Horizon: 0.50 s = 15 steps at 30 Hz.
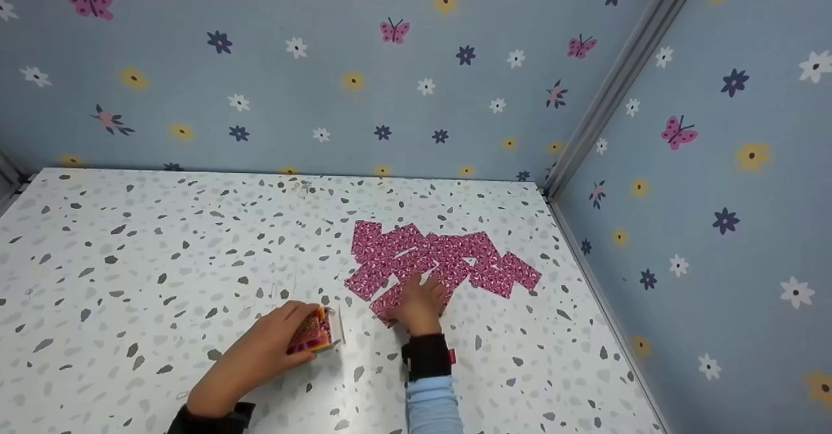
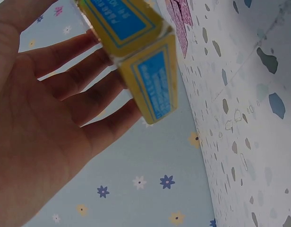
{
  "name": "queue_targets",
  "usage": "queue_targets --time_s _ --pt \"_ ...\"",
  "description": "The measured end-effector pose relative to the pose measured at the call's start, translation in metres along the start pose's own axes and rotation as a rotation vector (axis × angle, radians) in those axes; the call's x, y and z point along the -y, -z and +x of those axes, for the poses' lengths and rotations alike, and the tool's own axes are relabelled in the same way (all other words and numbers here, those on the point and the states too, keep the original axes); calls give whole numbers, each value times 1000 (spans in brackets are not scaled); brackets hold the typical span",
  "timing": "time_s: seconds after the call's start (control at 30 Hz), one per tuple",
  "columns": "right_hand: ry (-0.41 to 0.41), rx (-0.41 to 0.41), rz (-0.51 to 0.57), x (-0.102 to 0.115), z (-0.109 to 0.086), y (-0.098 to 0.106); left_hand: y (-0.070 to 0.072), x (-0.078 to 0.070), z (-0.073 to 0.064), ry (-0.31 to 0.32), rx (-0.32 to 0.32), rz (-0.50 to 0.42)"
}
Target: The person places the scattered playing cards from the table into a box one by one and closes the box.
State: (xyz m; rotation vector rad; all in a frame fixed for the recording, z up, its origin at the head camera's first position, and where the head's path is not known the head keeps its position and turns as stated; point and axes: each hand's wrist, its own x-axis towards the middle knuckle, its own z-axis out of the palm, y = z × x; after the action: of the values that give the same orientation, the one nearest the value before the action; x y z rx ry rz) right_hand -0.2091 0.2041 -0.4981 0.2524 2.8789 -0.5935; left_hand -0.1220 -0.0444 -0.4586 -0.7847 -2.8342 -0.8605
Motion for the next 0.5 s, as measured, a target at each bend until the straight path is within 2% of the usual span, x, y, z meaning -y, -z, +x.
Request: queue_targets --time_s 0.17,0.5 --pt "11 -16 -31 1 -1 1 -1 0 0 -20 -20 7" --pt "-1 -29 -136 6 -5 5 -3 1 1 -15 -5 -1"
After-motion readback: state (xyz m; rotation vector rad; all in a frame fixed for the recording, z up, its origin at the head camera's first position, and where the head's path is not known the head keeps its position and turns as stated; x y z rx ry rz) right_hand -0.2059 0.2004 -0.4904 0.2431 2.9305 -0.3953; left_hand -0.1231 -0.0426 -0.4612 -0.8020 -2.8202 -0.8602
